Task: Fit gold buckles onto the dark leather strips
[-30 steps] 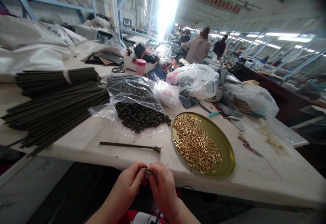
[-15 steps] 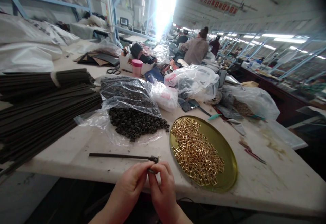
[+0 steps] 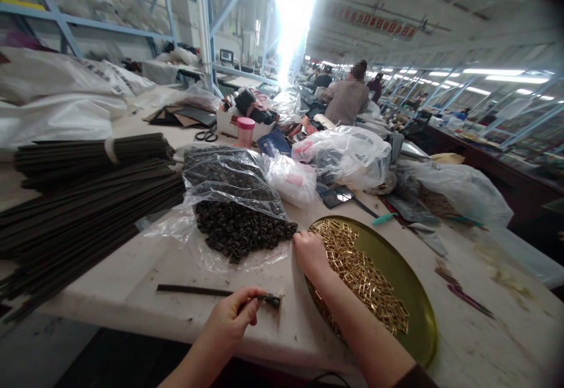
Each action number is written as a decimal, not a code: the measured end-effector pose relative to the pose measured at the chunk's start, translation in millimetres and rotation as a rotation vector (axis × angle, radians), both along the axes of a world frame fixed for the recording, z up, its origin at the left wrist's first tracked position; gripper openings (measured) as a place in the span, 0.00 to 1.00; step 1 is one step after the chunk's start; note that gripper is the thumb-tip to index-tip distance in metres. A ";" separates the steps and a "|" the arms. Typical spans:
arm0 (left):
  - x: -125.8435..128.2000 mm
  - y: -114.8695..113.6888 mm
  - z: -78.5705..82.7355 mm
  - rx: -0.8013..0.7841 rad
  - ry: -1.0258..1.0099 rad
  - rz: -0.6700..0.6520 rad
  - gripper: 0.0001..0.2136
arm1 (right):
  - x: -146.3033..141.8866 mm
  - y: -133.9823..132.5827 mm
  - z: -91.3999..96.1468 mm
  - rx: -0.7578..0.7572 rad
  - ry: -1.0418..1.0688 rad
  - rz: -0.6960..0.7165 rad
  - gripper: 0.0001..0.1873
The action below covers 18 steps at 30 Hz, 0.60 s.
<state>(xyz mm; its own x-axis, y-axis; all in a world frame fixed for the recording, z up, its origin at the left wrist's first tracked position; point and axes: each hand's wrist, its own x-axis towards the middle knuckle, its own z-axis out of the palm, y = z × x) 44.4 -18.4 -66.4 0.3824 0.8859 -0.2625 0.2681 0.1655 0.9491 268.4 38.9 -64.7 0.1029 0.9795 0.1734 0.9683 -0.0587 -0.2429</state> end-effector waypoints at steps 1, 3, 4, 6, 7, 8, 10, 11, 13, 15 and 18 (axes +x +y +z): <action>-1.2 -0.8 3.1 -0.006 -0.005 0.007 0.17 | -2.6 -2.1 0.8 0.004 0.023 0.007 0.08; -4.0 -3.0 12.3 -0.006 -0.007 0.013 0.18 | -11.3 -14.5 5.8 0.014 0.081 0.033 0.06; -5.1 -4.5 17.6 -0.005 -0.009 0.009 0.18 | -17.6 -23.8 9.5 0.022 0.181 0.047 0.05; -6.6 -8.0 27.6 0.000 -0.020 -0.006 0.17 | -34.2 -46.6 17.6 0.032 0.566 0.069 0.05; -7.0 -10.0 31.5 0.007 -0.031 -0.012 0.17 | -44.0 -58.9 21.6 0.025 0.824 0.076 0.06; -7.5 -12.3 34.5 0.022 -0.040 -0.017 0.17 | -54.1 -71.1 25.5 0.012 1.058 0.081 0.08; -9.3 -17.6 37.8 0.062 -0.042 -0.019 0.17 | -73.4 -93.2 32.5 -0.028 1.351 0.094 0.10; -10.9 -20.8 38.7 0.085 -0.036 -0.020 0.17 | -81.6 -102.4 35.5 -0.039 1.411 0.099 0.10; -14.9 -28.3 40.7 0.122 -0.021 -0.035 0.17 | -93.7 -116.6 40.2 -0.033 1.429 0.109 0.08; -19.1 -36.9 44.3 0.153 -0.005 -0.065 0.17 | -100.9 -126.6 43.6 0.005 1.356 0.122 0.07; -24.2 -49.2 49.8 0.187 0.037 -0.112 0.17 | -107.4 -137.5 47.7 0.047 1.193 0.141 0.04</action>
